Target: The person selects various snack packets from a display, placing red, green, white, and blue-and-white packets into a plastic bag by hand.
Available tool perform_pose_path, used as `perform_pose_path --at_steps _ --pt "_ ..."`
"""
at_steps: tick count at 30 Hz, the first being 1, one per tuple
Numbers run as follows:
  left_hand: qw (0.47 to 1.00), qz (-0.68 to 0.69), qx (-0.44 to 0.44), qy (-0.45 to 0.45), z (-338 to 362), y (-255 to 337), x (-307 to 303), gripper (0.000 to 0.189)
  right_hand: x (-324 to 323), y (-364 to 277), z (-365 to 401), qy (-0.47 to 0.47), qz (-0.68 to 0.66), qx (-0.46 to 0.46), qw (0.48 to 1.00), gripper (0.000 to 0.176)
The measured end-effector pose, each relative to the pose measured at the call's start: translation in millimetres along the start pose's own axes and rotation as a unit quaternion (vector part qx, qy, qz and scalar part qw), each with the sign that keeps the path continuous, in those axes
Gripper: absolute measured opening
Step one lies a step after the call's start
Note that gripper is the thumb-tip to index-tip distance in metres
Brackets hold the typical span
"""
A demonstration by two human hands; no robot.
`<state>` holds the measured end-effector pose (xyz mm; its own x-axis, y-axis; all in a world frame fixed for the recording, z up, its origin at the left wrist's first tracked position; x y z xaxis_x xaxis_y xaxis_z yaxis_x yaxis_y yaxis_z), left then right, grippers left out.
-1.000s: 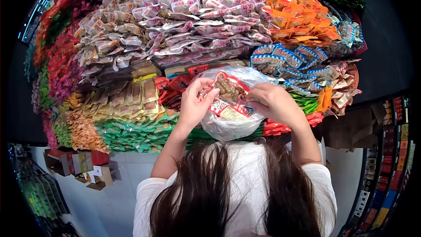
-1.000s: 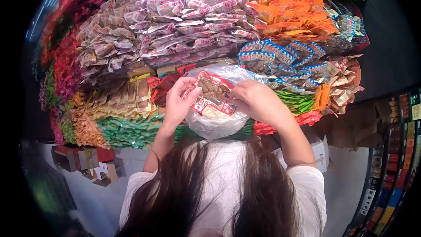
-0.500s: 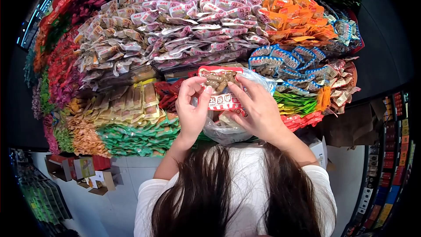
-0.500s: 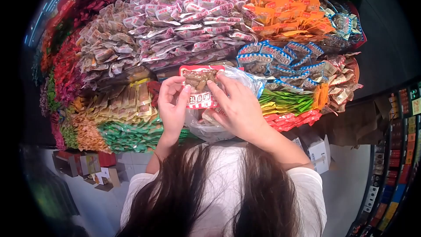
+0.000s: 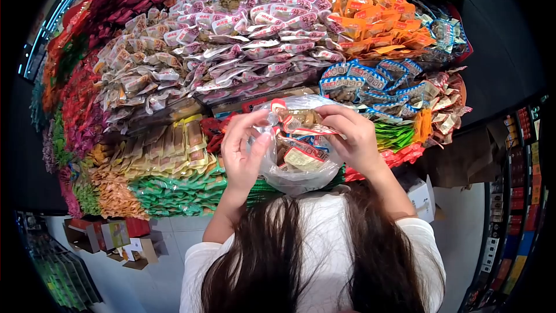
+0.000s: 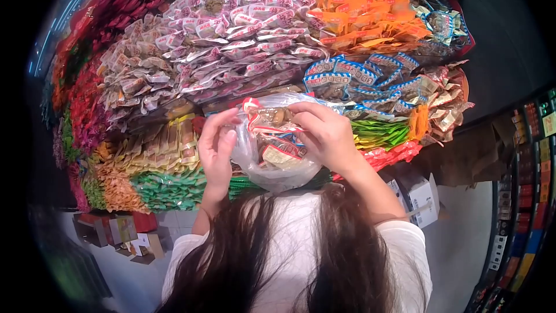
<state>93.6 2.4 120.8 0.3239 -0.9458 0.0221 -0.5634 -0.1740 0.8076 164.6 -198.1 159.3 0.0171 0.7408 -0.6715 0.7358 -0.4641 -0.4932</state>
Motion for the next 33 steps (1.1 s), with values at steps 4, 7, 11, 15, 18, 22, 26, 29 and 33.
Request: perform_pose_path --at_steps 4,7,11,15,18,22,26,29,33 --pt "0.989 0.138 0.008 -0.055 -6 9 22 0.087 3 7 5 -0.107 -0.272 0.102 0.951 0.021" --pt "0.975 0.178 -0.075 -0.113 12 -5 29 0.061 6 6 9 -0.139 -0.306 0.152 0.930 0.021" --pt "0.972 0.182 -0.129 -0.072 19 -13 30 0.047 0 0 14 -0.057 -0.213 0.023 0.975 0.016" --pt "0.985 0.086 -0.134 -0.061 9 -1 38 0.043 -5 -9 21 0.055 -0.098 -0.073 0.991 0.023" --pt "0.992 -0.004 -0.101 -0.070 6 3 40 0.042 0 -1 28 0.039 -0.081 -0.025 0.996 0.028" --pt "0.989 -0.055 -0.056 -0.124 4 5 49 0.045 5 26 32 -0.083 -0.382 0.169 0.905 0.028" --pt "0.980 0.001 -0.115 -0.163 3 2 66 0.059 -34 48 29 -0.104 -0.294 0.146 0.939 0.021" --pt "0.973 -0.093 -0.020 -0.208 4 6 63 0.064 -104 94 15 0.049 -0.211 0.103 0.971 0.016" --pt "0.934 -0.235 0.098 -0.252 14 6 52 0.063 -183 226 23 0.178 -0.197 0.189 0.945 0.023"
Point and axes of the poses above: each hand's wrist, its own z-axis away from the middle knuckle, its own x-axis out of the palm, y = z × x, the point moved 6 cm from there along -z, towards the middle knuckle, and after that the axes turned 11 degrees about x, right-handed, at the moved point
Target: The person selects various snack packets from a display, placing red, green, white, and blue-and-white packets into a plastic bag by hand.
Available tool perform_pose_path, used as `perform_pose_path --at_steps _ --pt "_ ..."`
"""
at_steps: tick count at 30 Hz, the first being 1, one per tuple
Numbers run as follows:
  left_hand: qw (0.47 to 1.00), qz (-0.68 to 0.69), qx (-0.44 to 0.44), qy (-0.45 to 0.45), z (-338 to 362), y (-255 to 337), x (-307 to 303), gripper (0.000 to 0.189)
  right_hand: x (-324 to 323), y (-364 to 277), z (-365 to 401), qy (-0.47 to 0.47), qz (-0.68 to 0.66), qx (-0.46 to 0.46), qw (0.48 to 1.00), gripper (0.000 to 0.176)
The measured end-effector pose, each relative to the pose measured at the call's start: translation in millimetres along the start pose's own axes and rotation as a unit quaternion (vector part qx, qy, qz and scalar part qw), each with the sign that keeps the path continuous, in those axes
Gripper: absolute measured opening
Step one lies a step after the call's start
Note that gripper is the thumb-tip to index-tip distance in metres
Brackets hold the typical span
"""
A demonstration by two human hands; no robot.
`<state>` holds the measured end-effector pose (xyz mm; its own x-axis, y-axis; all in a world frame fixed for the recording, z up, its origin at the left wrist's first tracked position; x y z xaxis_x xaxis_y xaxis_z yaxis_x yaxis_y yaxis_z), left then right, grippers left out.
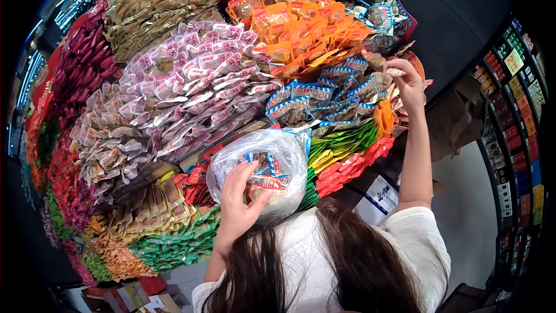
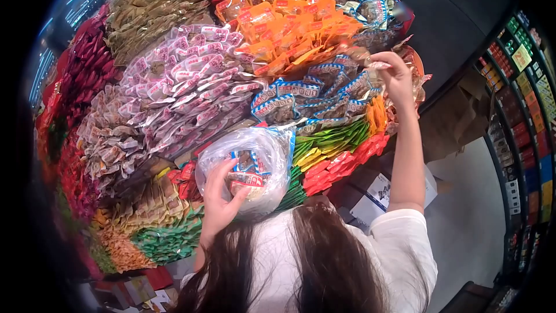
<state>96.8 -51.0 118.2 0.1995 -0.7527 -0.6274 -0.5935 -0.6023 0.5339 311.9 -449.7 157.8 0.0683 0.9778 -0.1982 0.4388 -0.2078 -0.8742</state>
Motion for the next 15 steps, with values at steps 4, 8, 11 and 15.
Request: perform_pose_path --at_steps 4,8,11,15 --pt "0.998 0.050 -0.043 0.000 20 -13 10 0.061 -69 80 -43 0.060 0.197 0.107 0.973 0.021" --pt "0.997 0.062 -0.052 0.001 22 -14 11 0.060 -78 130 -63 -0.005 0.191 0.157 0.969 0.022" --pt "0.996 0.076 -0.056 0.006 23 -15 10 0.059 -76 142 -65 -0.045 0.184 0.233 0.954 0.025" --pt "0.995 0.081 -0.062 0.013 25 -17 10 0.056 -72 134 -70 -0.131 0.160 0.257 0.944 0.017"
Point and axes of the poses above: each hand's wrist, its own z-axis away from the middle knuckle, its own x-axis out of the palm, y = z × x, the point moved 6 cm from there along -z, towards the middle knuckle, and after that the axes turned 11 degrees about x, right-handed, at the moved point
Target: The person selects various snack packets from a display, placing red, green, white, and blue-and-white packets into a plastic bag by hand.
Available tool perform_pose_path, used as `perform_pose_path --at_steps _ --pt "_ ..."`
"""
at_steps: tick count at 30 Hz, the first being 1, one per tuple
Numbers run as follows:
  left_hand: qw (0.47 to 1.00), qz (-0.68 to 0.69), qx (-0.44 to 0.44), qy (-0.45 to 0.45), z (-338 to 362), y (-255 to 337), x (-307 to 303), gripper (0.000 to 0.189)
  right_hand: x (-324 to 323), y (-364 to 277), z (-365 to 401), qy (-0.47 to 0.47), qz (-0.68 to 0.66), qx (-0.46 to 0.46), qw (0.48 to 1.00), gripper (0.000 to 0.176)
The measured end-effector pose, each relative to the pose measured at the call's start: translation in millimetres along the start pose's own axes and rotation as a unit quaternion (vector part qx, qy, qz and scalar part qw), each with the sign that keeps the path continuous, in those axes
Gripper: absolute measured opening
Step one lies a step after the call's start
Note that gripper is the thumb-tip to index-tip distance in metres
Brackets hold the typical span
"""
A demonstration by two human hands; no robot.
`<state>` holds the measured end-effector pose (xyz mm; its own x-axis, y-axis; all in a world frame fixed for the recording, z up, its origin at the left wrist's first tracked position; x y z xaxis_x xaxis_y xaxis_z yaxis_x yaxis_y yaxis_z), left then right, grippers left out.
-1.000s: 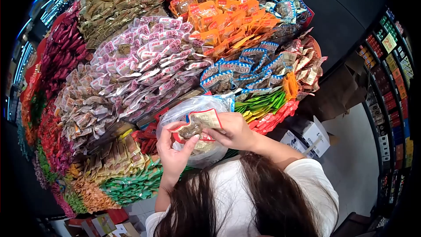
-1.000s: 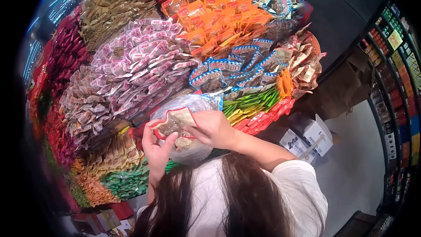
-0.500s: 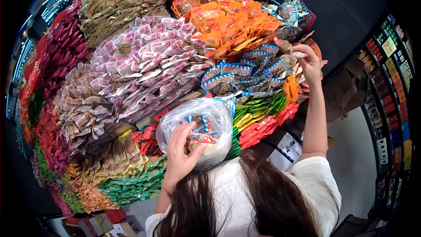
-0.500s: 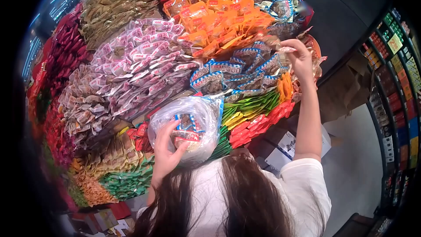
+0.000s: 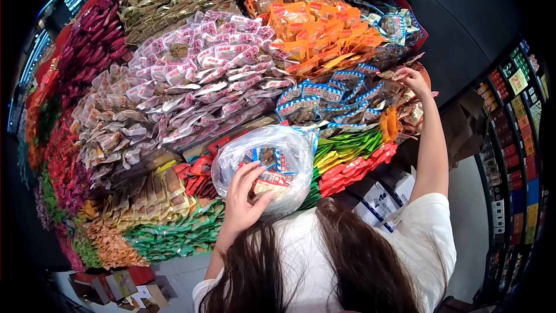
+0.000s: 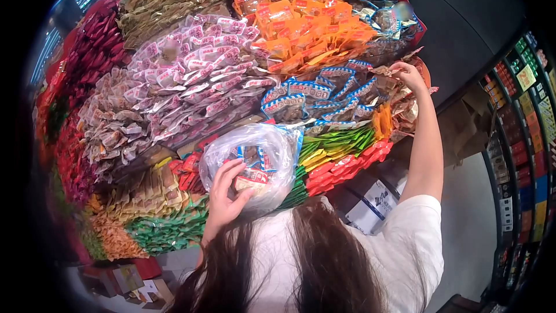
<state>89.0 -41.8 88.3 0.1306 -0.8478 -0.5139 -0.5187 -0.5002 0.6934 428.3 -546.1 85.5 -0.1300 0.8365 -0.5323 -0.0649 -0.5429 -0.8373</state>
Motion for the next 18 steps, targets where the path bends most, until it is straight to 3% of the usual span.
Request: perform_pose_path --at_steps 2,6,9,12,13,14,16,18 --pt "1.000 0.003 0.000 0.005 2 -2 1 0.054 -7 -4 2 0.017 -0.030 -0.005 0.999 0.015" --pt "1.000 0.009 -0.006 0.008 1 -2 4 0.053 -11 -8 -4 -0.007 0.115 0.072 0.991 0.018" --pt "1.000 0.007 -0.015 0.010 1 -2 4 0.052 -4 -8 -6 0.009 -0.079 0.033 0.996 0.030" --pt "1.000 0.010 -0.017 0.021 3 -5 4 0.052 2 3 -9 0.015 -0.075 0.079 0.994 0.040" --pt "1.000 0.017 -0.013 0.022 4 -8 5 0.053 4 16 -14 -0.015 -0.114 0.072 0.991 0.040" --pt "0.999 0.023 -0.010 0.024 5 -9 5 0.053 3 25 -25 -0.005 -0.047 0.057 0.997 0.040" --pt "0.999 0.021 -0.012 0.026 6 -9 5 0.053 2 23 -17 0.046 -0.077 0.040 0.995 0.038" --pt "0.999 0.022 -0.014 0.025 6 -9 5 0.053 0 22 -13 0.031 -0.076 0.066 0.994 0.038"
Point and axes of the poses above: each hand's wrist, its own z-axis away from the middle knuckle, its own x-axis out of the palm, y = z × x, the point moved 6 cm from there along -z, towards the middle knuckle, and after that the axes turned 11 degrees about x, right-handed, at the moved point
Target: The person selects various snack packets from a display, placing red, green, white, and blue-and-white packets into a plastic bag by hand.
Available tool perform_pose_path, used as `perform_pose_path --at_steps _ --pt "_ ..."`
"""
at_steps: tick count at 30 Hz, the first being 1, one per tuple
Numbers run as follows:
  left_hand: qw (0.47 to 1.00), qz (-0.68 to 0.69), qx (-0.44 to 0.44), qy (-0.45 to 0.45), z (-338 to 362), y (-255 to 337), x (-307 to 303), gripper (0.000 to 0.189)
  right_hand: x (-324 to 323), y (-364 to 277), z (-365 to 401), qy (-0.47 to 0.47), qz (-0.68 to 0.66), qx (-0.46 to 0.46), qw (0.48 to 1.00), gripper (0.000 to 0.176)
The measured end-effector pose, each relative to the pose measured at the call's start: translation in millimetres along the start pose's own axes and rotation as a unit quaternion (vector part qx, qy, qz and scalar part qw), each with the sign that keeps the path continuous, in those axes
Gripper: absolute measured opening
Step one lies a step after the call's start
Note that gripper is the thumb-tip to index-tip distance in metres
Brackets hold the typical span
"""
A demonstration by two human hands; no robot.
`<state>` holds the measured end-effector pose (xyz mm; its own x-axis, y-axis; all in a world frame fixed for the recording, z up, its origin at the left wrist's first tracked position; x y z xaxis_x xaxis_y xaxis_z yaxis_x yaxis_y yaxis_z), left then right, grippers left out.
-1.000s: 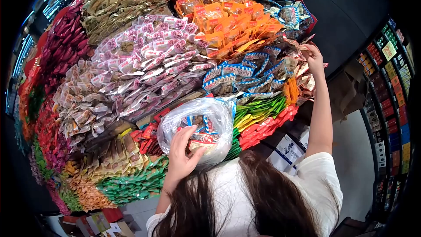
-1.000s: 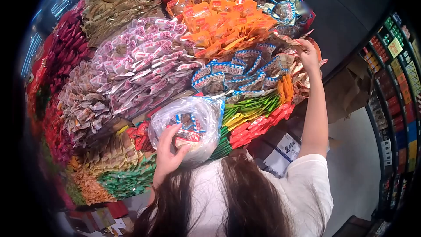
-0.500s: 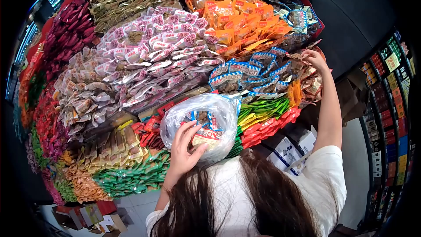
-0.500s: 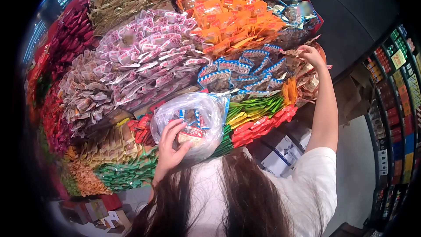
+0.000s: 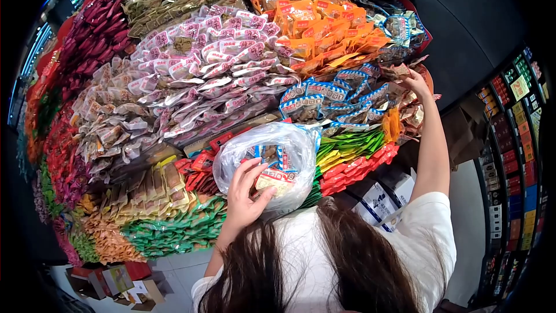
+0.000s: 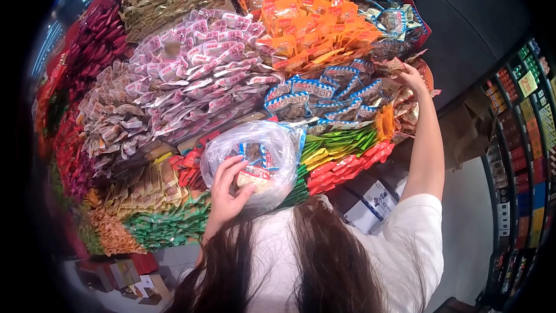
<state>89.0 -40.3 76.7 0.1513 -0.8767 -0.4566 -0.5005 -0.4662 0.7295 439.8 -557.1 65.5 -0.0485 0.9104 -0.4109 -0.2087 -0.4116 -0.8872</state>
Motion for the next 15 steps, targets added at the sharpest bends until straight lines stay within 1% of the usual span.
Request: perform_pose_path --at_steps 1,2,4,6,8,9,10,12,13,15 --pt "1.000 -0.007 0.001 -0.003 -1 1 0 0.053 -2 1 3 -0.011 0.002 0.027 1.000 0.037" --pt "1.000 -0.014 0.002 -0.006 -3 3 0 0.052 -7 -1 6 -0.010 0.002 0.028 1.000 0.037" --pt "1.000 -0.017 0.003 -0.005 -4 4 0 0.052 -2 -9 22 -0.065 0.047 0.077 0.994 0.038" --pt "1.000 -0.021 0.005 -0.004 -4 4 0 0.052 -2 -9 20 -0.079 0.047 0.078 0.993 0.036" --pt "1.000 -0.011 0.005 0.001 -4 2 1 0.052 -6 -10 19 -0.047 0.136 0.071 0.987 0.033" --pt "1.000 -0.011 0.005 -0.001 -4 3 1 0.052 -3 -10 16 -0.048 0.143 0.066 0.986 0.026" --pt "1.000 -0.011 0.003 0.000 -4 3 1 0.052 -3 -11 15 -0.048 0.142 0.067 0.986 0.026" --pt "1.000 -0.011 0.001 0.002 -4 3 1 0.051 11 -31 25 -0.037 0.304 0.069 0.949 0.019" --pt "1.000 -0.011 0.002 0.002 -5 3 1 0.051 14 -29 21 -0.043 0.302 0.059 0.951 0.014" --pt "1.000 -0.010 0.004 0.003 -4 4 1 0.051 16 -26 14 -0.057 0.290 0.059 0.953 0.014"
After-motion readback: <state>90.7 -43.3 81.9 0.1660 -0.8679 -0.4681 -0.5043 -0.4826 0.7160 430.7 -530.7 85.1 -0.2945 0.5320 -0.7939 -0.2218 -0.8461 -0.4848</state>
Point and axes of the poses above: each hand's wrist, its own z-axis away from the middle knuckle, its own x-axis out of the palm, y = z × x, the point moved 6 cm from there along -z, towards the middle knuckle, and after that the axes turned 11 degrees about x, right-handed, at the moved point
